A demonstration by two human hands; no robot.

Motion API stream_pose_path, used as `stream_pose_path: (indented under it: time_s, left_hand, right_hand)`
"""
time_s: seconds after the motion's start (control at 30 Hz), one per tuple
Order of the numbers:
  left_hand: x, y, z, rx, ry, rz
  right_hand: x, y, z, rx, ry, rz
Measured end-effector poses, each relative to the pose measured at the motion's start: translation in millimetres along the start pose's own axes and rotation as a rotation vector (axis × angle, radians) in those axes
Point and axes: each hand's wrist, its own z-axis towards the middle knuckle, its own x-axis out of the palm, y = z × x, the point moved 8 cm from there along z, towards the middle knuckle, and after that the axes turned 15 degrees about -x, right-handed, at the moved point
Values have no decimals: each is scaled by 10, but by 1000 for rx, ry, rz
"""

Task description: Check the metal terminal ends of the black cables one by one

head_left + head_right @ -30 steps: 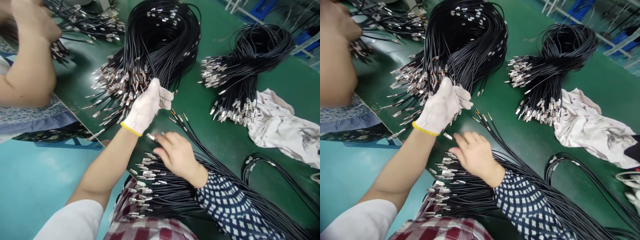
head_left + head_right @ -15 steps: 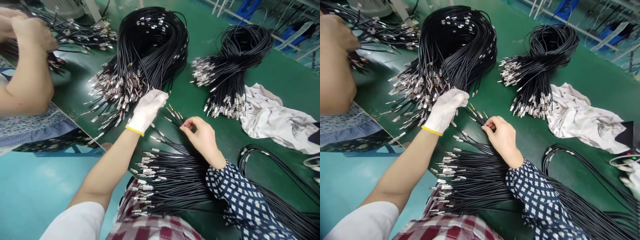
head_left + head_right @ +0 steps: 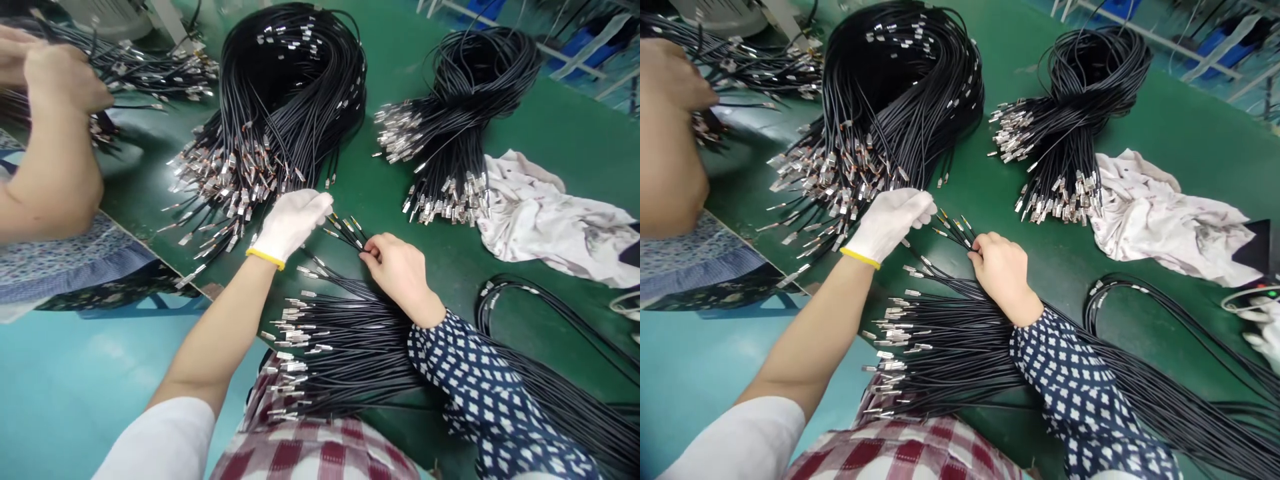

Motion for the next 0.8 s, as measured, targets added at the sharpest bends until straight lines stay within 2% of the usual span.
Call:
stream_pose_path:
  time_s: [0.13, 0.2, 0.27, 0.3, 0.37, 0.43, 0.47, 0.57, 0.63, 0.7, 0.8]
  left_hand:
    - [87, -44, -196, 0, 9, 660]
    - [184, -42, -380, 98, 73, 971]
    - [249, 59, -579, 164, 161, 1199]
    - [244, 144, -663, 148, 199, 1256]
    - [213, 286, -818, 155, 241, 1312]
    - [181, 309, -955, 243, 229, 1198]
    - [124, 266, -1002, 272, 174, 1027]
    - [-155, 176, -1114, 254, -12, 327]
    - [-222, 152, -1218, 297, 16, -112]
    - [-195, 125, -1323, 345, 48, -231]
    - [-183, 141, -1451, 299, -33, -70]
  right_hand:
    - [-107, 4, 15, -20, -55, -77]
    - [-184, -50, 4, 16, -93, -12]
    - [-222, -116, -29, 63, -114, 143]
    - [-229, -125, -50, 62, -127, 253]
    - [-237, -60, -97, -20, -156, 517]
    - [-262, 72, -174, -153, -181, 750]
    - [-279, 133, -225, -205, -189, 816]
    - [-352, 287, -391, -331, -200, 799]
    - [-383, 384, -482, -415, -168, 764]
    - [-371, 475, -536, -468, -98, 763]
    - [-349, 656, -552, -506, -39, 683]
